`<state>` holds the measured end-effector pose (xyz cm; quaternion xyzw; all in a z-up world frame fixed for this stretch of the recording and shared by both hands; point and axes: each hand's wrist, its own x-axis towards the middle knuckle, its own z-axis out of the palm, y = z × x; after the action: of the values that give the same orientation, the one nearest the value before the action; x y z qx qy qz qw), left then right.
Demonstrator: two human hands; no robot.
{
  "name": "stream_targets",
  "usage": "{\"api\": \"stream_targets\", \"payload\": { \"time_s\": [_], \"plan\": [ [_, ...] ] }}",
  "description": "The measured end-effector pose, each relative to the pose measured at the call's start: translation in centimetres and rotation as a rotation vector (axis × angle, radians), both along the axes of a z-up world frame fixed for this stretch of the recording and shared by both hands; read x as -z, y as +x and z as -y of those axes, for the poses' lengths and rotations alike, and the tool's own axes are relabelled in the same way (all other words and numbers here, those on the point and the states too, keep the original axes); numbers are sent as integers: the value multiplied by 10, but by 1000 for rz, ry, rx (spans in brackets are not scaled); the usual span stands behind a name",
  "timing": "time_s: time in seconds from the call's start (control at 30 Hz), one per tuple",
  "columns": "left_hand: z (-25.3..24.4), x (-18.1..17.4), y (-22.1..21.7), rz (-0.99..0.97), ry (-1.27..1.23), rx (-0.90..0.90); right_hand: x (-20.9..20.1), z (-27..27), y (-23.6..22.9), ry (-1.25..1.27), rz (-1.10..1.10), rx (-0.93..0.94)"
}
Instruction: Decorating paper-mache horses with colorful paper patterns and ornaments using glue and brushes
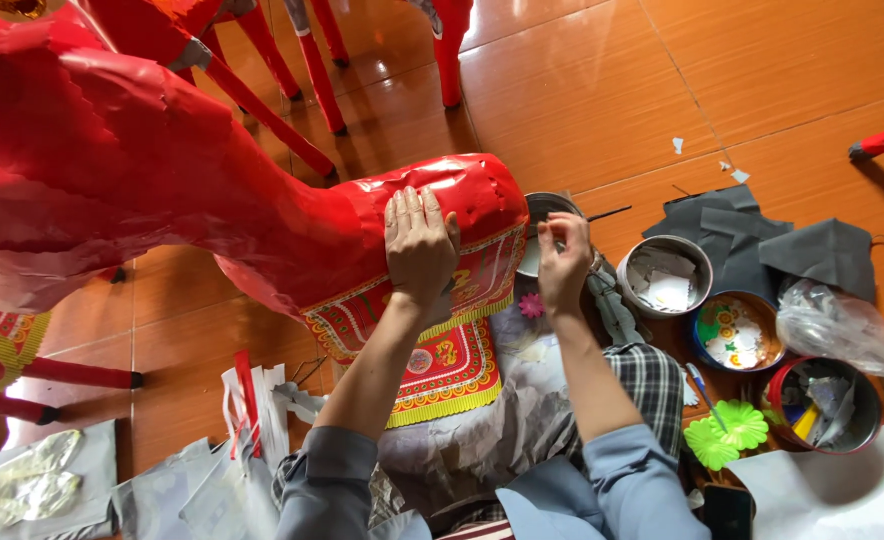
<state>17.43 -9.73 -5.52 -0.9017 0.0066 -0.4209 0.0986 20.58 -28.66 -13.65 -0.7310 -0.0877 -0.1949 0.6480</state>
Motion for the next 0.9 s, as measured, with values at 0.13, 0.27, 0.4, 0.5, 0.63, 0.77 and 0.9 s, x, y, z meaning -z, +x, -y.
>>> {"api": "stream_targets", "payload": {
  "time_s": [0.13, 0.27, 0.4, 0.5, 0.63, 0.77, 0.9],
  "plan": [
    [2, -3, 0, 12, -3, -12, -36, -27, -46, -109, 213, 51],
    [0, 0, 2, 6, 2, -15, -28, -44, -48, -287, 359, 14],
    [1, 0, 1, 4, -11, -16, -26, -35, -39, -226, 328, -24],
    [2, -1, 3, 24, -20, -23, -29, -30, -38, -117, 263, -40],
    [0, 3, 7, 23, -26, -30, -23, -32, -36, -182, 338, -59],
    [1, -4, 3, 10, -69, -6, -27, -15, -27, -128, 209, -19],
    [-4, -6, 14, -14, -166, 76, -31, 6, -47, -141, 155, 32]
  ]
}}
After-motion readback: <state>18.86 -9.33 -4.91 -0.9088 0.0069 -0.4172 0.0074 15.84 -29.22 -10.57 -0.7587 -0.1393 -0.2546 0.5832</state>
